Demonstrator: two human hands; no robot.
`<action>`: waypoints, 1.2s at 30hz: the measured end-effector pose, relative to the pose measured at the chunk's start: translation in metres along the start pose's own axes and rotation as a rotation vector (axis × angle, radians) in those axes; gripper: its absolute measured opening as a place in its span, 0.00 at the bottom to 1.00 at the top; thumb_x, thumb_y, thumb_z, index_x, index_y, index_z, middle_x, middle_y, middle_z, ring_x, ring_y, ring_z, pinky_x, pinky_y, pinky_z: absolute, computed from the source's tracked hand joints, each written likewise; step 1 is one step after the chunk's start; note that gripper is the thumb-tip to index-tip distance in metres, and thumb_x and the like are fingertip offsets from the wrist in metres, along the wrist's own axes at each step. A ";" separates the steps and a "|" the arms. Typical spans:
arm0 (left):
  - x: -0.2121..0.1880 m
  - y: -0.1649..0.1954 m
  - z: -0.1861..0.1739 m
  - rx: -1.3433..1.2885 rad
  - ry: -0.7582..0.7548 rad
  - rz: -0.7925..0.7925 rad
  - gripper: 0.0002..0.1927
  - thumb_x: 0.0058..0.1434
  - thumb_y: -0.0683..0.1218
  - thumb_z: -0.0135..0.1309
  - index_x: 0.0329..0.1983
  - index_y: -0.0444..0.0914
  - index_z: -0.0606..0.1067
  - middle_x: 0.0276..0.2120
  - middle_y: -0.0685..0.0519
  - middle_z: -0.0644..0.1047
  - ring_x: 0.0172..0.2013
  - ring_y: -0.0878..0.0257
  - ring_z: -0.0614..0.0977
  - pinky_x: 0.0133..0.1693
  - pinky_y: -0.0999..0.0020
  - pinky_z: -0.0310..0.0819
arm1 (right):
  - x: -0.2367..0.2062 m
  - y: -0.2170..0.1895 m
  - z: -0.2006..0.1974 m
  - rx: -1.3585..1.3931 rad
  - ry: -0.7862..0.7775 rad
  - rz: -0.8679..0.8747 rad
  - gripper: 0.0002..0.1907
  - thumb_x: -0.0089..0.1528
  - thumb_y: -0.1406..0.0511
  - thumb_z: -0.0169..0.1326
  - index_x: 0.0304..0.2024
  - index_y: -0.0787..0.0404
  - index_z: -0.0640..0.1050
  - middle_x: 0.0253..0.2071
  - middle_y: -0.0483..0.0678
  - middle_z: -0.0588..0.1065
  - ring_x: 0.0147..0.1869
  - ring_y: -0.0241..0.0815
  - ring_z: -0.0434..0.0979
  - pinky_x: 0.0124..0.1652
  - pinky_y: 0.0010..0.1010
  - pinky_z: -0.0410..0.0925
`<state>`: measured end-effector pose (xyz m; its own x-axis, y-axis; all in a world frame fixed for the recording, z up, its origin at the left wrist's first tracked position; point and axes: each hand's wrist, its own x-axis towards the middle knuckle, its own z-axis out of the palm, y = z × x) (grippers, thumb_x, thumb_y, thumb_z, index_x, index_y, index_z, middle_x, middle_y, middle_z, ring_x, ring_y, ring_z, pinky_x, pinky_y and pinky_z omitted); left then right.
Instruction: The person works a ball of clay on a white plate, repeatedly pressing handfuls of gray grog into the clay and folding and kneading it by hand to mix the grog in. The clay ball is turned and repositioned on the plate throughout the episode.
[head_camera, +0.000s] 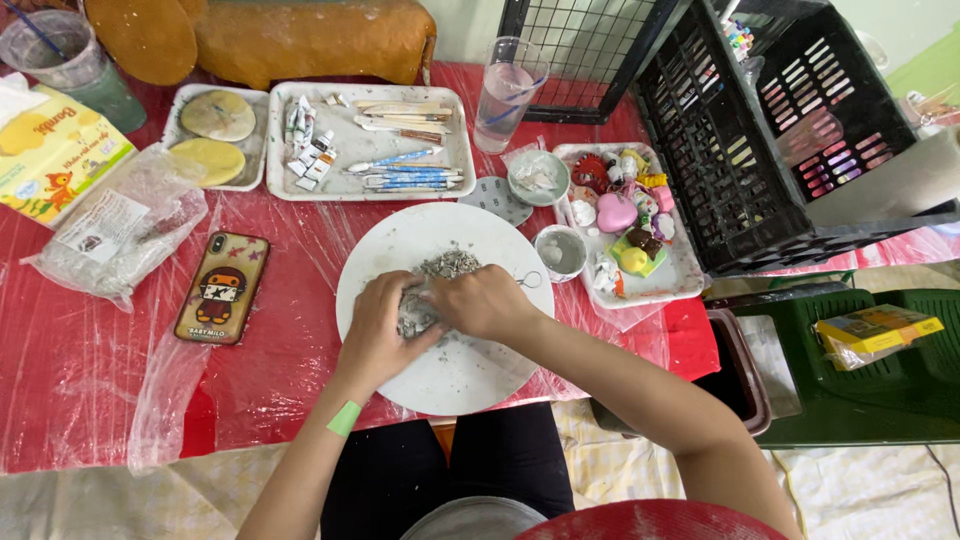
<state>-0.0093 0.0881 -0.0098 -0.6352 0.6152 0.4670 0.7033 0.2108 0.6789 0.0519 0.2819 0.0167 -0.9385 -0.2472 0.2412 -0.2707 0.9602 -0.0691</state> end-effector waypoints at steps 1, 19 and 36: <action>-0.002 0.002 -0.001 0.010 0.052 0.043 0.36 0.49 0.51 0.69 0.58 0.34 0.68 0.53 0.44 0.74 0.55 0.44 0.75 0.56 0.50 0.66 | -0.004 0.000 -0.002 0.003 -0.008 0.007 0.15 0.67 0.56 0.53 0.30 0.58 0.77 0.17 0.50 0.75 0.19 0.50 0.77 0.21 0.42 0.69; 0.022 0.011 -0.009 -0.250 -0.052 -0.411 0.16 0.68 0.50 0.51 0.54 0.38 0.77 0.39 0.49 0.85 0.38 0.58 0.87 0.39 0.67 0.78 | -0.059 -0.021 -0.003 0.228 0.116 0.344 0.10 0.67 0.60 0.54 0.42 0.60 0.74 0.29 0.51 0.79 0.29 0.54 0.80 0.28 0.43 0.70; -0.035 0.011 0.019 0.478 -0.123 0.181 0.28 0.68 0.56 0.48 0.66 0.38 0.70 0.68 0.46 0.67 0.68 0.50 0.65 0.66 0.39 0.51 | -0.072 -0.029 0.005 0.380 0.300 0.477 0.09 0.64 0.67 0.57 0.46 0.62 0.75 0.37 0.53 0.80 0.33 0.52 0.83 0.32 0.39 0.74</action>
<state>0.0264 0.0833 -0.0291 -0.4678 0.7525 0.4636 0.8838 0.3982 0.2456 0.1261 0.2711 -0.0035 -0.8884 0.2917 0.3546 0.0502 0.8294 -0.5565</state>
